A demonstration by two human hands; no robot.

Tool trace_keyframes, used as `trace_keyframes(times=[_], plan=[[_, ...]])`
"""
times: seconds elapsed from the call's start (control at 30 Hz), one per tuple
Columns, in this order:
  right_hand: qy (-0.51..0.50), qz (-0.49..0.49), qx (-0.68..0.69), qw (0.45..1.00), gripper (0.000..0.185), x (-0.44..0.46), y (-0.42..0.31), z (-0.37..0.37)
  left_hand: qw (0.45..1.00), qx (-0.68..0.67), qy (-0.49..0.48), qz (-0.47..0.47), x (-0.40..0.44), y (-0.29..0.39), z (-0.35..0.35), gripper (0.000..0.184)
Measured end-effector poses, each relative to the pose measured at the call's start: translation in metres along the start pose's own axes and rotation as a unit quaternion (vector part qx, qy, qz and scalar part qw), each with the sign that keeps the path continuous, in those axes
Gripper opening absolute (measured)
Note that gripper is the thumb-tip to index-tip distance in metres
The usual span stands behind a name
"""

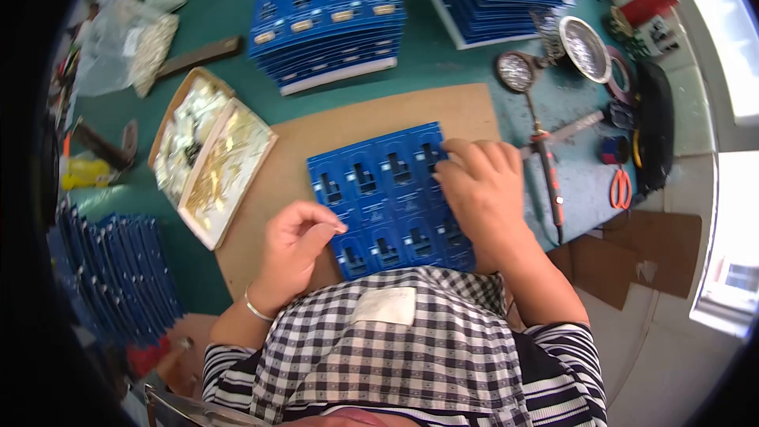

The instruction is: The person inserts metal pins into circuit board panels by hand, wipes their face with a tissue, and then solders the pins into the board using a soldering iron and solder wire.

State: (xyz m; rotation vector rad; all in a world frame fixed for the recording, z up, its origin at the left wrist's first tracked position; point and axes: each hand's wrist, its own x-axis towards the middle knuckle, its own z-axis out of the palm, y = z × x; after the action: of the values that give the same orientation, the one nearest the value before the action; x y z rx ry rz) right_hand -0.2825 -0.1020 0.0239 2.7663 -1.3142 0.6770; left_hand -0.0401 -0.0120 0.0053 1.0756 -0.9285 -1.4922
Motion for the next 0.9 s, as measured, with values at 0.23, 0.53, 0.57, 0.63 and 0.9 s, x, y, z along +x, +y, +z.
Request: trace_keyframes(times=[0.23, 0.53, 0.57, 0.63, 0.9], plan=[[-0.045, 0.011, 0.319, 0.947, 0.025, 0.005, -0.059, 0.01, 0.989, -0.134, 0.037, -0.049, 0.001, -0.002, 0.003, 0.011], [-0.038, 0.104, 0.398, 0.911, 0.01, 0.006, -0.075, 0.022, 0.992, -0.118, 0.026, -0.047, -0.001, -0.006, 0.006, 0.009], [-0.039, 0.116, 0.41, 0.904, 0.009, 0.005, -0.076, 0.023, 0.992, -0.113, 0.03, -0.037, -0.001, -0.007, 0.007, 0.009], [-0.044, 0.119, 0.428, 0.895, 0.009, 0.005, -0.078, 0.025, 0.994, -0.101, 0.04, -0.017, -0.002, -0.009, 0.006, 0.008], [-0.032, 0.087, 0.418, 0.904, 0.01, 0.005, -0.08, 0.026, 0.996, -0.055, 0.015, 0.063, -0.002, -0.013, 0.004, 0.004]])
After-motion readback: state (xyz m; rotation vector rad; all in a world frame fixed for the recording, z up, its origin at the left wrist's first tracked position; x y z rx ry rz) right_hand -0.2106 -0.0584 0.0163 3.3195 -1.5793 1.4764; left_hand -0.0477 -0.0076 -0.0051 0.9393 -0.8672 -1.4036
